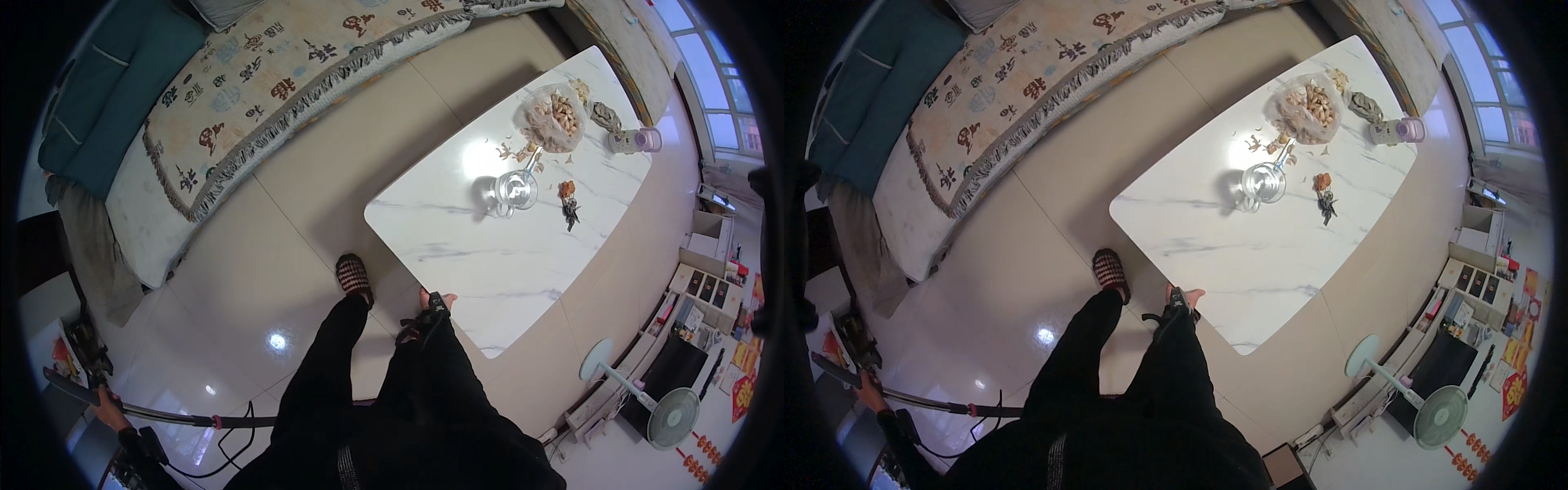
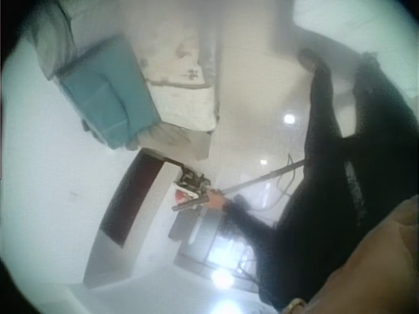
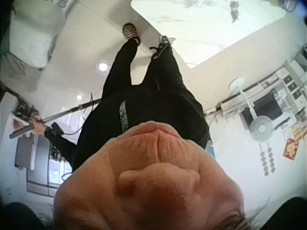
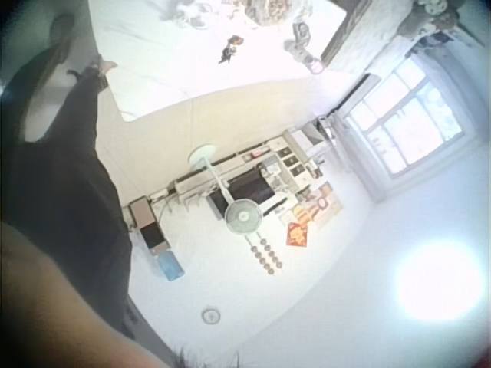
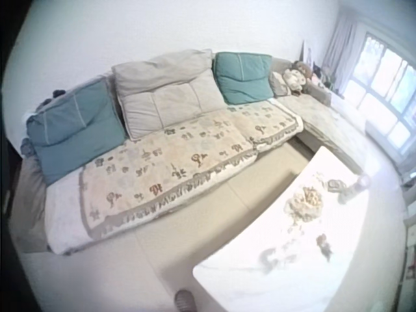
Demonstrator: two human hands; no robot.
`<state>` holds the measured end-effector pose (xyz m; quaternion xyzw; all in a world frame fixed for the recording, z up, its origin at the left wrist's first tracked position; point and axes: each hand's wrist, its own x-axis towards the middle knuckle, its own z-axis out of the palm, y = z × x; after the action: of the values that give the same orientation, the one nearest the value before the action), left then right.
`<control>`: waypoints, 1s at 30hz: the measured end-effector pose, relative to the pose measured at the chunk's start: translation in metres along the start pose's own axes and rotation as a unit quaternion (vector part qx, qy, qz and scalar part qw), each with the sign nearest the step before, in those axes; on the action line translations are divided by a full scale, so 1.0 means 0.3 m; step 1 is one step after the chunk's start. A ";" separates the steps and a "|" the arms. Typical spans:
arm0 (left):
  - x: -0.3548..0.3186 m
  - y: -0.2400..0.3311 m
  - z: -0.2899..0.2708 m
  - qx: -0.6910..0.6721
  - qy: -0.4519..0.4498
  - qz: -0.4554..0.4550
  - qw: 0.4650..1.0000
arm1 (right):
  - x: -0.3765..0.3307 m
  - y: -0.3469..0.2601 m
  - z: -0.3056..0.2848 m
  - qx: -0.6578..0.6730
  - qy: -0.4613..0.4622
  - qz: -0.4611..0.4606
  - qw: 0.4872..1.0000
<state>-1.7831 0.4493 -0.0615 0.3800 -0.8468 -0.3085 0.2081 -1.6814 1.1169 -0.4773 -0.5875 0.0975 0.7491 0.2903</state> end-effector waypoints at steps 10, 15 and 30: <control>-0.017 0.041 0.052 0.004 0.025 -0.004 1.000 | -0.005 0.252 0.135 0.017 -0.025 0.046 0.998; -0.128 0.115 0.055 0.009 0.042 -0.002 0.999 | -0.022 0.138 0.060 -0.128 0.087 0.228 0.961; -1.048 0.561 -0.031 -0.095 -0.063 0.211 0.971 | -0.197 -1.312 -0.549 -0.300 -0.050 0.039 0.952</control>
<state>-1.6681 0.7763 0.0226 0.1509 -0.8859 -0.3603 0.2500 -1.3211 1.3377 -0.3931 -0.6054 -0.1236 0.7826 0.0759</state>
